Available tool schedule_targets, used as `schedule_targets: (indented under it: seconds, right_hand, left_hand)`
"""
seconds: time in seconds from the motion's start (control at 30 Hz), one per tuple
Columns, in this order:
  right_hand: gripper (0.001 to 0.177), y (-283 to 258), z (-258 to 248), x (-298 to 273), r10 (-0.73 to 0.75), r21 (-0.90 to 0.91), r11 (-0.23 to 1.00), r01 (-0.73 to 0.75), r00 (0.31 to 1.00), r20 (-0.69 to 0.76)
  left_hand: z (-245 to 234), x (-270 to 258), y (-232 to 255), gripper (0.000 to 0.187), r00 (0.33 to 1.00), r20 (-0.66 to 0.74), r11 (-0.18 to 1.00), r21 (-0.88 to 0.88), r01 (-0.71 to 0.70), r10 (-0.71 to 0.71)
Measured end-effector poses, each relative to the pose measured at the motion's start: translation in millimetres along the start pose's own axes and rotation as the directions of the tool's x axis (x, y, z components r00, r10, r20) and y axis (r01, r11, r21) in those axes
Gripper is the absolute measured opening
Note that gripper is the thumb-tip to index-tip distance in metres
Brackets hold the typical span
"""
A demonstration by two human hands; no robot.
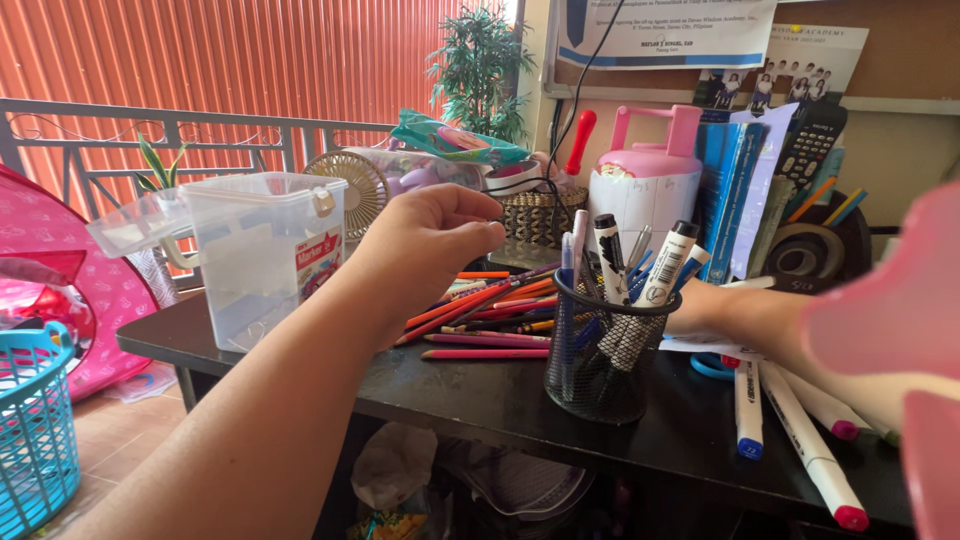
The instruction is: The person organizes a cluttered desk by picking up various stationery items and placing them into a black mesh pen holder. They handle colored pencils, markers, pens, a ruler, and a small paper cutout, arranging them one by one into the holder.
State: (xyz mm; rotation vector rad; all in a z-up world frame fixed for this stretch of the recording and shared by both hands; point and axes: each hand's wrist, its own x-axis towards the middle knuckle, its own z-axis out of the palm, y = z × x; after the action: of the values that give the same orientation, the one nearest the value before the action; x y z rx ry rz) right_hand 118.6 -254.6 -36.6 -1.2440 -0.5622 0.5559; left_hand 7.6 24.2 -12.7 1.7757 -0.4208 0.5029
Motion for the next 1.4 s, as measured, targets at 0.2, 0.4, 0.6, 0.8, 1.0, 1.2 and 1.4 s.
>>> schedule_targets:
  seconds: [0.2, 0.4, 0.6, 0.8, 1.0, 1.2, 1.4]
  right_hand:
    - [0.013, -45.2, -61.4, 8.7, -0.771, -0.995, 0.012, 0.101, 0.634, 0.055]
    - [0.02, -107.6, -30.9, -37.5, -0.83, -0.583, 0.545, 0.603, 0.486, -0.273]
    - [0.023, -105.6, 18.6, -82.1, -0.813, -0.529, 0.546, 0.649, 0.564, -0.147]
    - [0.023, -81.8, 46.2, -85.8, -0.788, -0.687, 0.453, 0.568, 0.615, -0.011]
    - [0.019, -67.8, 67.3, -83.5, -0.715, -0.804, 0.319, 0.502, 0.684, 0.143]
    - [0.016, -57.9, 81.0, -85.1, -0.696, -0.896, 0.239, 0.374, 0.71, 0.111]
    - [0.014, -53.3, 89.2, -87.8, -0.682, -0.856, -0.091, 0.509, 0.595, 0.426]
  left_hand:
    - [2.9, 3.3, 1.6, 0.035, 0.999, -0.008, 0.998, -0.049, -0.045, 0.044]
    - [10.5, 0.5, 18.8, 0.031, 0.994, -0.045, 0.994, -0.057, -0.098, 0.095]
    - [22.8, -2.2, 31.4, 0.031, 0.99, -0.028, 0.989, -0.057, -0.138, 0.137]
    - [28.9, -5.1, 35.7, 0.032, 0.991, -0.007, 0.991, -0.038, -0.131, 0.131]
    - [30.3, -7.4, 40.9, 0.032, 0.995, 0.008, 0.995, -0.015, -0.101, 0.101]
    - [34.4, -6.6, 40.9, 0.032, 0.993, 0.038, 0.994, -0.009, -0.113, 0.113]
    - [39.8, -5.7, 41.0, 0.031, 0.996, 0.05, 0.997, 0.006, -0.073, 0.072]
